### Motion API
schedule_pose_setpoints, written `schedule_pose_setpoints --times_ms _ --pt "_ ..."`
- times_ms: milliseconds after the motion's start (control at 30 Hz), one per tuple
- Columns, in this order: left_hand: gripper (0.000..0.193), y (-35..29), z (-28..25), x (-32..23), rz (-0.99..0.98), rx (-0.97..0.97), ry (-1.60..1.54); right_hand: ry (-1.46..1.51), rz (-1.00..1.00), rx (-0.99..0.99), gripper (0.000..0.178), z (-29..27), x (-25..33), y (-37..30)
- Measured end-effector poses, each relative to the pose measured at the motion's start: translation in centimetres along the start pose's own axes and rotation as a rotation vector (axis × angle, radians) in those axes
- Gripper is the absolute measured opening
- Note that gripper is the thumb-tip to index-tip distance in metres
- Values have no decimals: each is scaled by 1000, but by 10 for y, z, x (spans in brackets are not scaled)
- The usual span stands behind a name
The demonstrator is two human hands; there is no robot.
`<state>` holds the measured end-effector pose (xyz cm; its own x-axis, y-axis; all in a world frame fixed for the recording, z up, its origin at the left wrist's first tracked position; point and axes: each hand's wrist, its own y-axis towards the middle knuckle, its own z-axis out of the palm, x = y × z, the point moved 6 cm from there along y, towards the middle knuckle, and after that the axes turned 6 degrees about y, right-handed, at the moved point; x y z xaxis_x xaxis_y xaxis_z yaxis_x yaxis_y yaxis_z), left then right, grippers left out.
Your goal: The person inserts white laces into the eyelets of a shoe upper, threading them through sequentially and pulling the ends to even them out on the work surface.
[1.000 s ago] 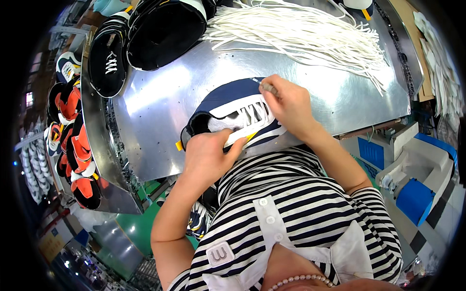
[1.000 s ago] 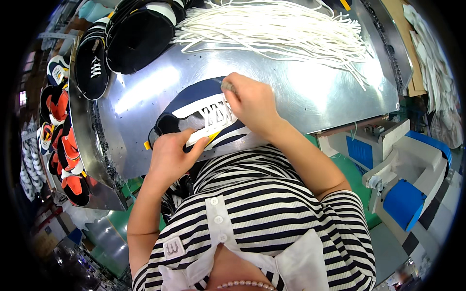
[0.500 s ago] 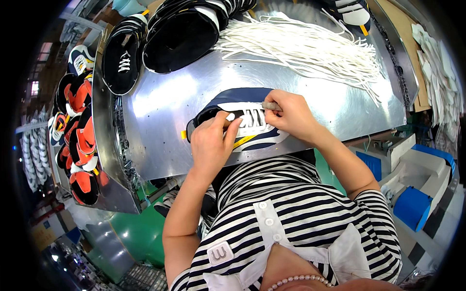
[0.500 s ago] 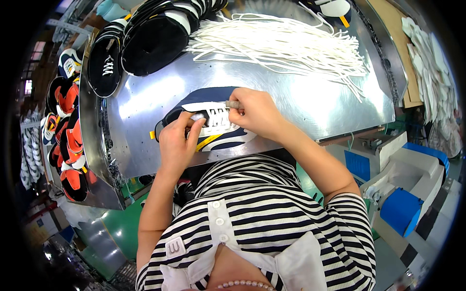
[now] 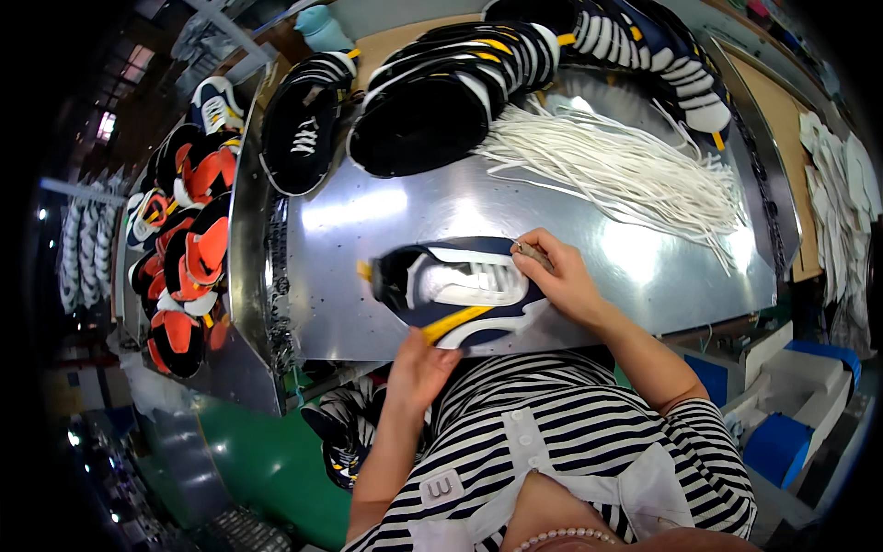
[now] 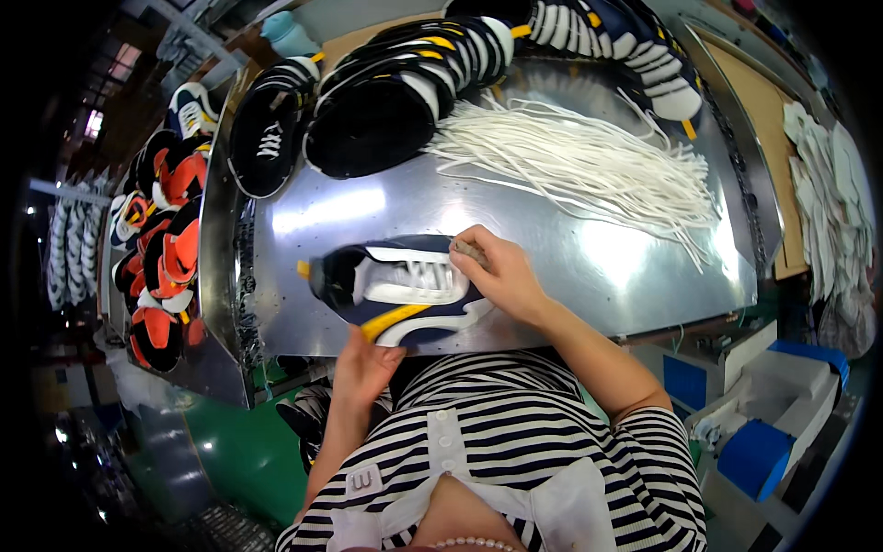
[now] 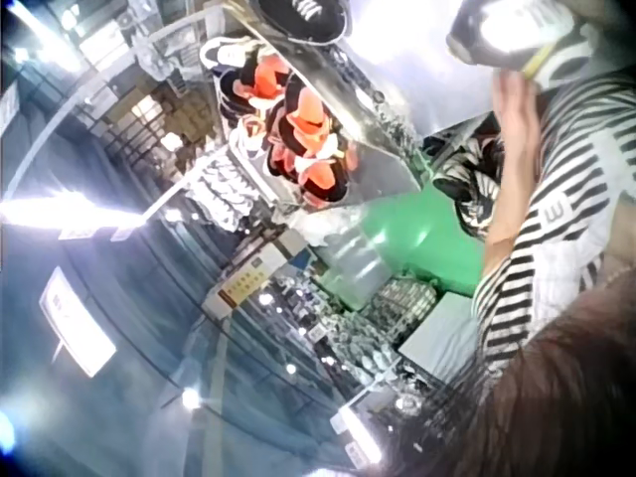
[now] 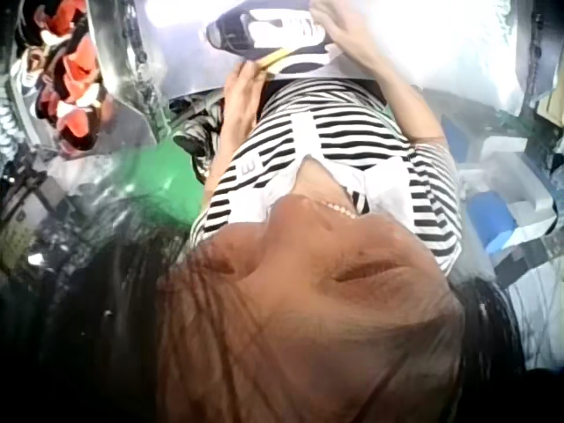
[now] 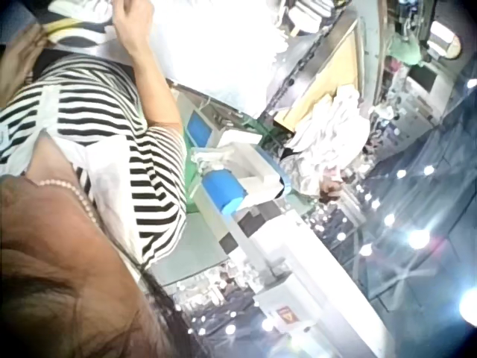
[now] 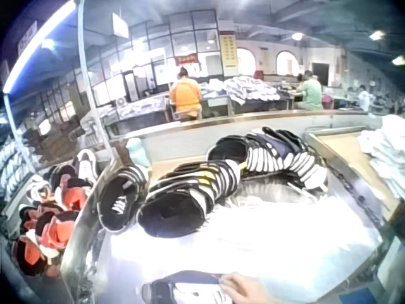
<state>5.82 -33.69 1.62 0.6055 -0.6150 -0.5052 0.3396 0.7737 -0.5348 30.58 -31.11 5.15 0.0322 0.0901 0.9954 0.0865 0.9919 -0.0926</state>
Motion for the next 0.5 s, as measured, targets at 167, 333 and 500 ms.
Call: schedule_pose_setpoints --times_ms 167,333,500 --pt "36 6 82 -133 606 -8 649 -294 -81 18 15 15 23 34" --pt "41 116 117 -252 976 -359 2015 -834 -420 -265 18 -20 26 67" --pt "67 290 103 -307 1166 -359 2146 -1022 -388 -236 11 -17 12 90"
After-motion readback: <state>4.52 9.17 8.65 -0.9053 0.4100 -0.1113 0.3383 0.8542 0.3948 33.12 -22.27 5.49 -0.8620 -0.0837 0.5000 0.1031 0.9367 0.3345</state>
